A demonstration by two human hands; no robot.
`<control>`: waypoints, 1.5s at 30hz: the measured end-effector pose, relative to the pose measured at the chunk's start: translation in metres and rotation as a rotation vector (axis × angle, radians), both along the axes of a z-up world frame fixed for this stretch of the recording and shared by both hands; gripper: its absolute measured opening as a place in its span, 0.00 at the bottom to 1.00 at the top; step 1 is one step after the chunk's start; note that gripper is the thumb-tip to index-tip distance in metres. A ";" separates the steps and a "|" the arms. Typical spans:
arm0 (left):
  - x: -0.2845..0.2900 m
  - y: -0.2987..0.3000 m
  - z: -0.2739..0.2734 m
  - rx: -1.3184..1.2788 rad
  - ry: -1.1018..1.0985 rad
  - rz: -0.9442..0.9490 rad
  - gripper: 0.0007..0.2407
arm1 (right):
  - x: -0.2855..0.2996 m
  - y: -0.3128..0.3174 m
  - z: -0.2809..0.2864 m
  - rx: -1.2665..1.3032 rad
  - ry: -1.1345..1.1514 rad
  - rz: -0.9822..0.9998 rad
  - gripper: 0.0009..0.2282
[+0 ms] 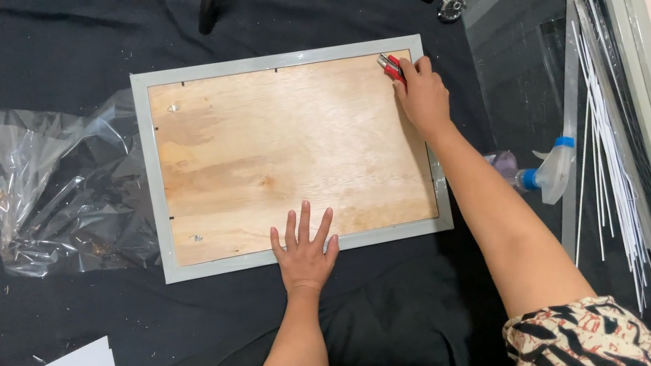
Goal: The person removes a plastic wrap from a wooden backing board, then uses a red utility knife to pry off metal clips securing the board to a frame. After removing the board, the person uses a brush to clean the glass surface of the frame.
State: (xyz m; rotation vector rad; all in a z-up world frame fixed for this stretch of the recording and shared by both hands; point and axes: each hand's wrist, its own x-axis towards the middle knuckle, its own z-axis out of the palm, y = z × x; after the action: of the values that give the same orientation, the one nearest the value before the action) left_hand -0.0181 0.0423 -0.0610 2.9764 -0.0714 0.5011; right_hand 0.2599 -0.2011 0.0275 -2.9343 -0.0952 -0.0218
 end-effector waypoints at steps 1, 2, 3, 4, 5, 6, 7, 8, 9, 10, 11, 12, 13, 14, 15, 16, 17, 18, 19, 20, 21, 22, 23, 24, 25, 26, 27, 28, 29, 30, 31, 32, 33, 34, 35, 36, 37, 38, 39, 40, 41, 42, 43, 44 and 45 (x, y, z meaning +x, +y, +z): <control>0.000 0.000 0.000 0.000 0.000 0.002 0.22 | 0.003 -0.004 -0.005 0.000 0.000 0.002 0.17; 0.000 0.000 0.001 -0.003 -0.002 0.002 0.22 | 0.006 -0.009 -0.010 -0.012 -0.004 0.016 0.16; 0.000 0.000 0.001 -0.007 -0.003 0.001 0.22 | 0.009 -0.014 -0.015 -0.024 -0.007 0.029 0.16; 0.000 0.000 0.001 -0.007 -0.002 0.002 0.22 | 0.016 -0.020 -0.025 -0.024 -0.006 0.030 0.16; 0.001 0.000 0.001 -0.005 0.001 0.002 0.22 | 0.023 -0.027 -0.036 -0.096 -0.035 0.054 0.16; 0.001 0.000 0.002 -0.003 0.004 0.002 0.22 | 0.029 -0.035 -0.046 -0.168 -0.064 0.079 0.17; 0.000 0.000 0.001 -0.003 0.002 0.001 0.22 | 0.032 -0.038 -0.056 -0.168 -0.065 0.078 0.17; 0.000 0.000 0.000 -0.018 0.003 0.001 0.22 | 0.034 -0.040 -0.065 -0.347 -0.224 0.130 0.16; 0.000 0.000 -0.002 -0.032 0.004 0.003 0.22 | 0.037 -0.042 -0.074 -0.525 -0.383 0.182 0.15; 0.000 -0.001 -0.001 -0.031 0.002 0.004 0.22 | 0.040 -0.045 -0.078 -0.524 -0.385 0.182 0.15; 0.000 -0.001 -0.001 -0.036 0.004 0.006 0.22 | 0.044 -0.047 -0.083 -0.599 -0.436 0.210 0.15; 0.000 -0.001 -0.001 -0.040 0.006 0.009 0.21 | 0.047 -0.048 -0.088 -0.674 -0.487 0.237 0.14; 0.000 0.000 0.001 -0.039 0.008 0.012 0.21 | 0.052 -0.052 -0.092 -0.671 -0.487 0.241 0.14; 0.000 0.000 0.002 -0.038 0.011 0.011 0.21 | 0.057 -0.055 -0.097 -0.694 -0.518 0.266 0.12; 0.002 -0.001 0.004 -0.039 0.012 0.007 0.21 | 0.064 -0.060 -0.101 -0.719 -0.548 0.288 0.11; 0.001 -0.001 0.003 -0.040 0.013 0.009 0.21 | 0.068 -0.063 -0.102 -0.719 -0.548 0.290 0.11; 0.001 -0.001 0.003 -0.035 0.014 0.009 0.21 | 0.073 -0.067 -0.102 -0.676 -0.601 0.327 0.09; 0.000 -0.001 0.002 -0.030 0.015 0.010 0.21 | 0.077 -0.070 -0.102 -0.632 -0.654 0.362 0.07; 0.001 -0.001 0.002 -0.029 0.013 0.012 0.21 | 0.082 -0.072 -0.099 -0.630 -0.657 0.364 0.07; 0.002 -0.001 0.002 -0.030 0.012 0.012 0.21 | 0.087 -0.074 -0.097 -0.614 -0.681 0.381 0.05; 0.000 -0.001 0.002 -0.031 0.013 0.009 0.21 | 0.089 -0.077 -0.096 -0.597 -0.701 0.396 0.03; 0.000 0.000 0.001 -0.029 0.015 0.008 0.21 | 0.094 -0.080 -0.099 -0.595 -0.700 0.395 0.03; 0.000 0.000 0.001 -0.024 0.019 0.005 0.21 | 0.099 -0.083 -0.102 -0.588 -0.697 0.401 0.03; 0.000 0.000 0.001 -0.019 0.022 0.002 0.22 | 0.104 -0.086 -0.105 -0.581 -0.695 0.407 0.05; -0.001 0.000 0.001 -0.018 0.023 0.000 0.22 | 0.103 -0.086 -0.101 -0.581 -0.693 0.406 0.05; -0.001 0.000 0.001 -0.020 0.021 0.004 0.22 | 0.103 -0.087 -0.096 -0.568 -0.642 0.441 0.06; 0.000 -0.001 0.000 -0.023 0.015 0.011 0.22 | 0.105 -0.086 -0.090 -0.555 -0.594 0.480 0.08; 0.001 -0.001 0.001 -0.023 0.012 0.013 0.22 | 0.105 -0.086 -0.088 -0.555 -0.597 0.480 0.08; 0.000 -0.001 0.002 -0.024 0.020 0.007 0.22 | 0.104 -0.086 -0.087 -0.564 -0.531 0.478 0.07; 0.000 0.000 0.003 -0.024 0.027 0.001 0.22 | 0.103 -0.086 -0.086 -0.572 -0.465 0.476 0.06; 0.001 -0.001 0.003 -0.024 0.025 0.002 0.22 | 0.106 -0.087 -0.085 -0.572 -0.468 0.477 0.06; 0.001 -0.002 0.004 -0.018 0.026 0.005 0.22 | 0.110 -0.089 -0.085 -0.574 -0.446 0.482 0.05; 0.001 -0.001 0.004 -0.011 0.028 0.009 0.22 | 0.112 -0.090 -0.086 -0.575 -0.423 0.488 0.06; 0.001 -0.001 0.006 -0.010 0.028 0.010 0.22 | 0.117 -0.089 -0.083 -0.574 -0.424 0.489 0.06; 0.002 -0.001 0.007 -0.016 0.028 0.009 0.22 | 0.122 -0.087 -0.081 -0.572 -0.331 0.473 0.05; 0.002 -0.001 0.007 -0.023 0.028 0.007 0.22 | 0.127 -0.085 -0.079 -0.569 -0.239 0.458 0.06; 0.002 0.001 0.013 -0.021 0.031 0.012 0.22 | 0.133 -0.078 -0.068 -0.566 -0.237 0.463 0.06; 0.001 0.002 0.018 0.024 0.050 -0.009 0.24 | 0.138 -0.071 -0.058 -0.602 -0.035 0.433 0.07; 0.001 0.004 0.023 0.069 0.068 -0.030 0.26 | 0.144 -0.064 -0.047 -0.634 0.166 0.397 0.12; 0.002 0.004 0.025 0.071 0.070 -0.025 0.26 | 0.148 -0.060 -0.044 -0.632 0.166 0.402 0.12; 0.003 0.004 0.026 0.079 0.069 -0.026 0.26 | 0.151 -0.058 -0.041 -0.637 0.237 0.382 0.13; 0.003 0.004 0.028 0.087 0.068 -0.028 0.27 | 0.153 -0.056 -0.038 -0.641 0.307 0.362 0.15; 0.002 0.004 0.028 0.088 0.067 -0.029 0.27 | 0.154 -0.053 -0.033 -0.641 0.307 0.361 0.15; 0.002 0.003 0.028 0.082 0.066 -0.028 0.27 | 0.155 -0.050 -0.028 -0.659 0.349 0.352 0.15; 0.002 0.004 0.027 0.076 0.062 -0.026 0.27 | 0.158 -0.046 -0.022 -0.678 0.387 0.344 0.18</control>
State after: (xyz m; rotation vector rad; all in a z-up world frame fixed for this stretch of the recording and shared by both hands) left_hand -0.0157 0.0459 -0.0336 3.0586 -0.1261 0.4119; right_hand 0.4178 -0.2470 0.0051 -3.4525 -0.6588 0.7665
